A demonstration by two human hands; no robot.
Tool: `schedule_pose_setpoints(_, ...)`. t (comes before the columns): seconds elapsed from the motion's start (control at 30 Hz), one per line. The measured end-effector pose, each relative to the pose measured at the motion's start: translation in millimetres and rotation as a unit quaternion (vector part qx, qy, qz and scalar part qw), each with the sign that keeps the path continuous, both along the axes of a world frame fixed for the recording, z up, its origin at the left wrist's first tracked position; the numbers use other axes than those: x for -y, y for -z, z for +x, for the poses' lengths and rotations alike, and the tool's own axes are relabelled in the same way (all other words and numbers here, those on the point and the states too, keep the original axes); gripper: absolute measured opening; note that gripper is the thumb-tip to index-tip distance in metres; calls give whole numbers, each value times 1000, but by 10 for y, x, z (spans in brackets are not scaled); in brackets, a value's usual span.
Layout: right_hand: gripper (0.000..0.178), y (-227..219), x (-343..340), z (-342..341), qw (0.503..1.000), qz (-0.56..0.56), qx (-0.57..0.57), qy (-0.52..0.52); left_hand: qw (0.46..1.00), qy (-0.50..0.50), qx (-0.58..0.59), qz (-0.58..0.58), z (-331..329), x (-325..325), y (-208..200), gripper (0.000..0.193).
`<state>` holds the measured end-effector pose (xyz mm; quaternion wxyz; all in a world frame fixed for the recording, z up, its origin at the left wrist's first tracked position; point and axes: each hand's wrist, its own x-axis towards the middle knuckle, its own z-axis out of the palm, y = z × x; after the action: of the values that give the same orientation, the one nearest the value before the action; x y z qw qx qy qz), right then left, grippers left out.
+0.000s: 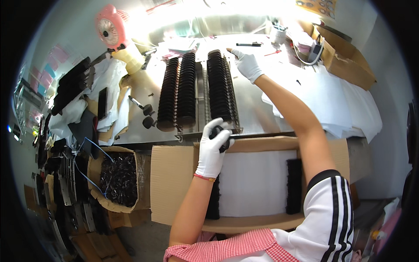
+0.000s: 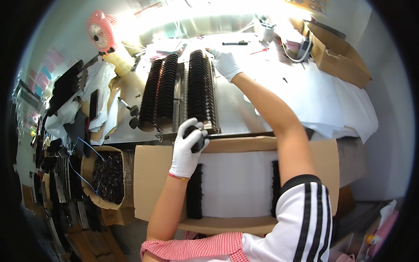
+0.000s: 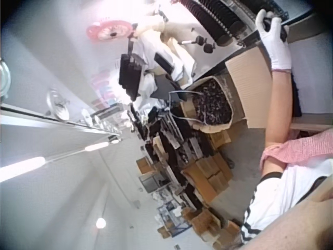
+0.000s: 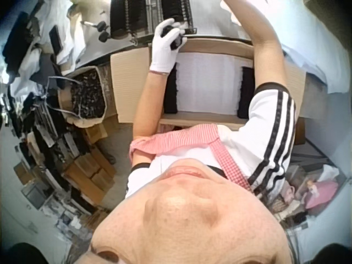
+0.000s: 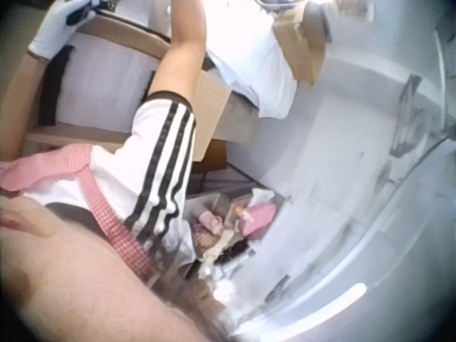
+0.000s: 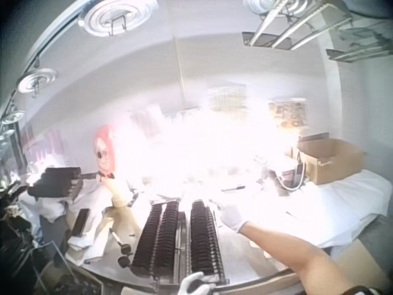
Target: The person assembles metal frames by inserting black cylindrical components into slots on a metal rack. They repeatedly pick up the components, align them with the rack, and press them into place. The person then places the assembled frames into a cardboard box.
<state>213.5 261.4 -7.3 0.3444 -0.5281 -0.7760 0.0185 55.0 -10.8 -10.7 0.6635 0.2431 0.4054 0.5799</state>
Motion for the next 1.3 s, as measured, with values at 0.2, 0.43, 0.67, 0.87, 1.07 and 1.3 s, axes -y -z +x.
schedule_pose_setpoints(0.2,44,-116,1789,255,865,-287,-297,-284,963,-25,249,95,462,96,44,47)
schedule_pose_setpoints(0.43,65,11,2766,686,960,-109,80,-244,959,-2,283,13,997,419,319,32)
schedule_pose_setpoints(0.67,59,26,3119,1163,890,-388,220,-98,924,104,348,-124,1456,691,718,30)
schedule_pose_setpoints(0.87,31,373,3067,1620,912,-305,273,-23,970,220,41,-95,1685,693,1215,75)
schedule_pose_setpoints(1.07,15,938,3163,1728,894,-74,441,24,879,301,-360,88,1960,471,1852,68)
schedule_pose_setpoints(1.3,50,1032,3174,1669,808,-215,545,61,827,303,-465,93,2177,378,2060,64)
